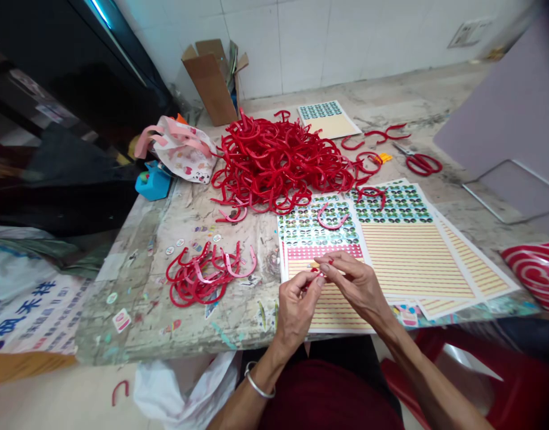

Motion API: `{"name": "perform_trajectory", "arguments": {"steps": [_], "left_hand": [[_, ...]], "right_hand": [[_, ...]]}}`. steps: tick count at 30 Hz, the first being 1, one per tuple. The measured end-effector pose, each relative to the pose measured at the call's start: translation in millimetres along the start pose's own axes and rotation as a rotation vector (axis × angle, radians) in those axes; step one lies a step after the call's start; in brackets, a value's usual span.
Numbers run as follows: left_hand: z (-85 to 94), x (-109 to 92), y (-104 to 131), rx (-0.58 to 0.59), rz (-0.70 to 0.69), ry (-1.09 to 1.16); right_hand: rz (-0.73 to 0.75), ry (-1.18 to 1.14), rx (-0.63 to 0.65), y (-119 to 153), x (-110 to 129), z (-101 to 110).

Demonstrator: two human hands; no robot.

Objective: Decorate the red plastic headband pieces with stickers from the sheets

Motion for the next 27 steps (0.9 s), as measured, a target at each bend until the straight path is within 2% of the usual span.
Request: {"name": "perform_trajectory", "arguments": {"steps": [6, 15, 21, 27], "left_hand": [[0.3, -0.9, 0.6, -0.024, 0.000, 0.005], [-1.3, 3.2, 2.7, 0.001, -0.004, 0.044], [0.3, 9.0, 3.5, 0.012, -0.001, 0.030], [6.4, 9.2, 2.7, 0.004, -0.042, -0.045]], "right_hand": [[-0.035, -0.055, -0.039, 0.6, -3.0, 1.9], [-0.225, -0.255, -0.123, -2.4, -15.2, 8.7], [-0.275, -0.360, -0.104, -3.8, -23.0, 9.4], [-0.264, -0.330, -0.067, -12.1, -33.2, 5.4]]}}
Point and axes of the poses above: each hand's wrist, its own y-axis away from the middle knuckle, its own z-axis out of the back of the hand, x = y × z, the point moved 7 cm from there along -y, towards the middle knuckle, and after that the axes turned 5 degrees about -y, right-handed, at the moved point
